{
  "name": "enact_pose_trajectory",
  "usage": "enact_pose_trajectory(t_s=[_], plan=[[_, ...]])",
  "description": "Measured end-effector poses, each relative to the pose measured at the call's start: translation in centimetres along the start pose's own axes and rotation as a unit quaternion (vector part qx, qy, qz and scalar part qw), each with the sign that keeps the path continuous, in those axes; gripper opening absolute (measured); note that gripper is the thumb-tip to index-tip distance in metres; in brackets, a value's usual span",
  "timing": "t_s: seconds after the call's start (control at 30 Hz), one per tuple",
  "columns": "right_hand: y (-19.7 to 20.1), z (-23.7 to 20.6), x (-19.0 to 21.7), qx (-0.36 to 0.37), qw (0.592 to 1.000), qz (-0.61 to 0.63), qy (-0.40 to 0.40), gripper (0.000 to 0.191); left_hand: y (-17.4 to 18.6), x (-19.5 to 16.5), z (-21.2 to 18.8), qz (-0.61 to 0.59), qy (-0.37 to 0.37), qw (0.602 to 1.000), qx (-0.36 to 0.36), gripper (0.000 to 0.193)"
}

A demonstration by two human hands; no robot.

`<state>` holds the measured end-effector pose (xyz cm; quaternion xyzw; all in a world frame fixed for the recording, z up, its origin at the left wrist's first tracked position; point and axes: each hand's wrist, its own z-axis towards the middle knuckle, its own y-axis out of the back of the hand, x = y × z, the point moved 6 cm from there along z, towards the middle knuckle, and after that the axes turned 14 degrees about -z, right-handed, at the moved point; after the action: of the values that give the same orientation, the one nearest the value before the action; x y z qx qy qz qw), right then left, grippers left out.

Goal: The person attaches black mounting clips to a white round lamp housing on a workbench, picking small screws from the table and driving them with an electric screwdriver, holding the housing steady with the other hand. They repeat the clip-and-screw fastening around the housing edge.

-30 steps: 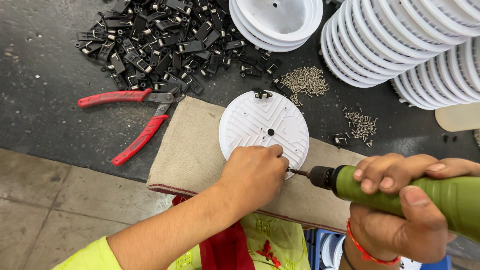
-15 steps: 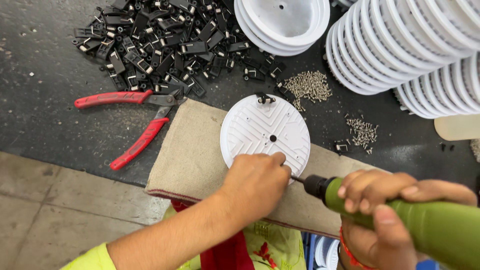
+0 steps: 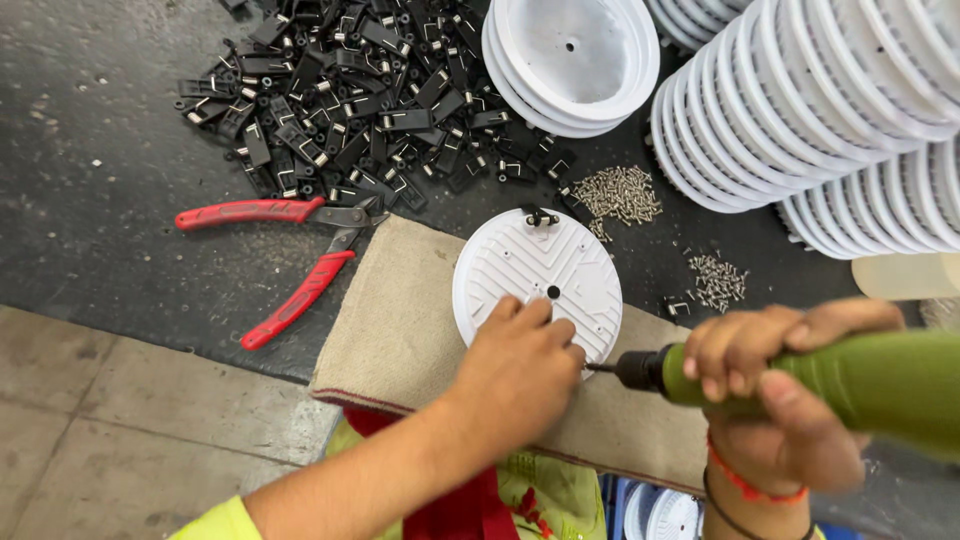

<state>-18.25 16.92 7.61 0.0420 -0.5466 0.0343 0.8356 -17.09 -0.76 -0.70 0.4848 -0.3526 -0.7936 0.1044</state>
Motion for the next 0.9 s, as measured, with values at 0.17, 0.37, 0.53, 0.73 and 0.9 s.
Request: enact_pose_trajectory(t_s=[0.17, 0.37, 0.53, 0.73, 0.9], plan=[[1.4, -0.7, 1.0, 0.025, 0.999, 0.016, 0.027, 0.034, 2.3, 1.1, -1.4, 0.066, -0.063, 0.99, -0.106, 0.091], [2.8, -1.0, 2.1, -0.001, 0.994, -0.075, 0.075, 0.059, 0.7, 0.0, -2.8, 0.058, 0.002, 0.996, -0.069, 0.095], [4.5, -1.5, 1.8, -0.057, 0.994, -0.067, 0.065, 0.074, 0.8, -1.5, -3.6, 0.047, 0.003, 0.993, -0.107, 0.09], [5.3, 0.9, -2.6, -0.008, 1.0, 0.028, 0.005, 0.049, 0.7, -2.0, -3.9, 0.044, -0.007, 0.993, -0.111, 0.088], [2.6, 5.6, -9.3, 0.183, 0.852, -0.488, 0.044, 0.023, 0.8, -2.3, -4.1, 0.044, -0.01, 0.993, -0.107, 0.086]])
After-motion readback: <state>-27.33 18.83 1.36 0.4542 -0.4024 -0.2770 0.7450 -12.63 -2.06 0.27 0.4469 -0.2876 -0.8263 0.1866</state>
